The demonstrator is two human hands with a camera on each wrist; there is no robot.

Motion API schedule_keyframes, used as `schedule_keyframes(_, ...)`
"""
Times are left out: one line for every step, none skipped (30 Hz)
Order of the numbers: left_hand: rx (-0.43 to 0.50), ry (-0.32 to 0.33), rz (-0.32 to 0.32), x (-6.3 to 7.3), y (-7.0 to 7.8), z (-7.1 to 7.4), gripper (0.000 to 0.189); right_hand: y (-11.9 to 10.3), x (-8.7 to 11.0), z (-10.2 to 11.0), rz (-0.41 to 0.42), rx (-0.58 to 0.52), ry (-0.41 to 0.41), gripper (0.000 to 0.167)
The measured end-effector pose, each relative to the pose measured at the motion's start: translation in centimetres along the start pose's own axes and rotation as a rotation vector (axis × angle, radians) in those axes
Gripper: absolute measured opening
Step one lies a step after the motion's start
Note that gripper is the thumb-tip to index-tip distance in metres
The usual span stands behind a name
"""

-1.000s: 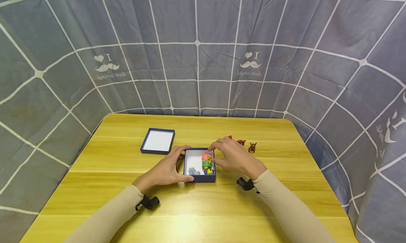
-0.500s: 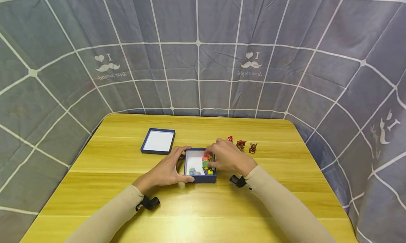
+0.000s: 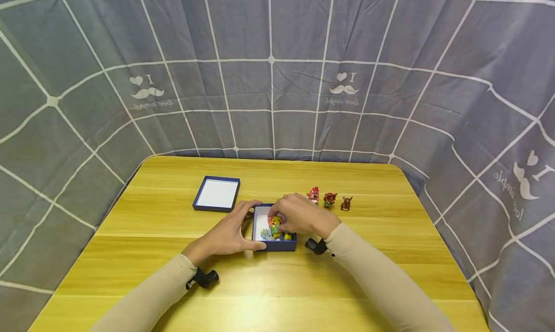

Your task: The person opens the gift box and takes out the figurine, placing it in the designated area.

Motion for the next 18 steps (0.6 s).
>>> schedule_keyframes(-0.001, 0.001, -0.001, 0.0, 0.0, 0.0, 0.125, -0.1, -0.1, 0.0, 0.000, -0.018, -0.017, 0.035)
schedule_keyframes(-0.003, 0.001, -0.001, 0.0, 0.0, 0.0, 0.125, -0.1, -0.3, 0.1, 0.001, -0.034, -0.033, 0.035)
schedule_keyframes(-0.004, 0.000, -0.001, 0.0, 0.0, 0.0, 0.125, -0.1, -0.4, 0.1, -0.001, -0.048, -0.050, 0.036)
schedule_keyframes(-0.003, -0.001, -0.001, 0.0, 0.0, 0.1, 0.125, -0.1, -0.5, 0.1, -0.004, -0.065, -0.066, 0.036)
schedule_keyframes(-0.002, 0.000, 0.000, 0.0, 0.0, 0.1, 0.125, -0.1, -0.6, 0.2, -0.008, -0.080, -0.082, 0.037)
schedule_keyframes(-0.002, -0.001, 0.001, 0.1, 0.0, 0.1, 0.125, -0.1, -0.7, 0.2, -0.008, -0.088, -0.092, 0.037)
schedule_keyframes(-0.001, -0.003, 0.001, 0.1, 0.1, 0.1, 0.125, -0.1, -0.7, 0.3, -0.009, -0.100, -0.103, 0.037)
schedule_keyframes(0.000, -0.003, 0.001, 0.1, 0.1, 0.2, 0.125, -0.2, -0.8, 0.3, -0.010, -0.109, -0.112, 0.038)
schedule_keyframes(0.000, -0.003, 0.001, 0.1, 0.1, 0.2, 0.125, -0.1, -0.9, 0.3, -0.010, -0.118, -0.121, 0.038)
schedule_keyframes(0.000, -0.003, 0.001, 0.1, 0.1, 0.2, 0.125, -0.2, -0.9, 0.4, -0.010, -0.126, -0.128, 0.038)
schedule_keyframes(0.000, -0.004, 0.002, 0.1, 0.1, 0.2, 0.125, -0.2, -1.0, 0.3, -0.010, -0.130, -0.135, 0.038)
schedule_keyframes(0.000, -0.004, 0.002, 0.1, 0.1, 0.2, 0.125, -0.1, -1.1, 0.3, -0.006, -0.135, -0.143, 0.039)
schedule_keyframes(-0.001, -0.004, 0.001, 0.0, 0.1, 0.2, 0.125, -0.1, -1.2, 0.3, -0.003, -0.137, -0.151, 0.039)
schedule_keyframes(-0.001, -0.003, 0.001, 0.0, 0.1, 0.2, 0.125, -0.1, -1.3, 0.3, -0.001, -0.137, -0.157, 0.039)
schedule_keyframes(-0.002, -0.002, 0.002, 0.0, 0.2, 0.2, 0.125, -0.1, -1.4, 0.2, 0.003, -0.138, -0.162, 0.039)
schedule_keyframes(-0.001, -0.001, 0.002, 0.0, 0.1, 0.2, 0.125, -0.1, -1.4, 0.2, 0.007, -0.140, -0.166, 0.039)
schedule_keyframes(-0.002, -0.001, 0.002, 0.0, 0.1, 0.2, 0.125, -0.1, -1.5, 0.2, 0.010, -0.142, -0.170, 0.038)
schedule_keyframes(-0.003, 0.000, 0.002, 0.0, 0.1, 0.2, 0.125, -0.2, -1.5, 0.1, 0.013, -0.142, -0.172, 0.038)
Point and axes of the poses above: each hand's wrist, its own x-axis away from the middle knuckle, its own z-axis out of the back of the hand, y = z × x, the point moved 3 cm from there along -x, towards the middle knuckle, and after that the axes turned 9 degrees about -z, right-handed, at the moved point
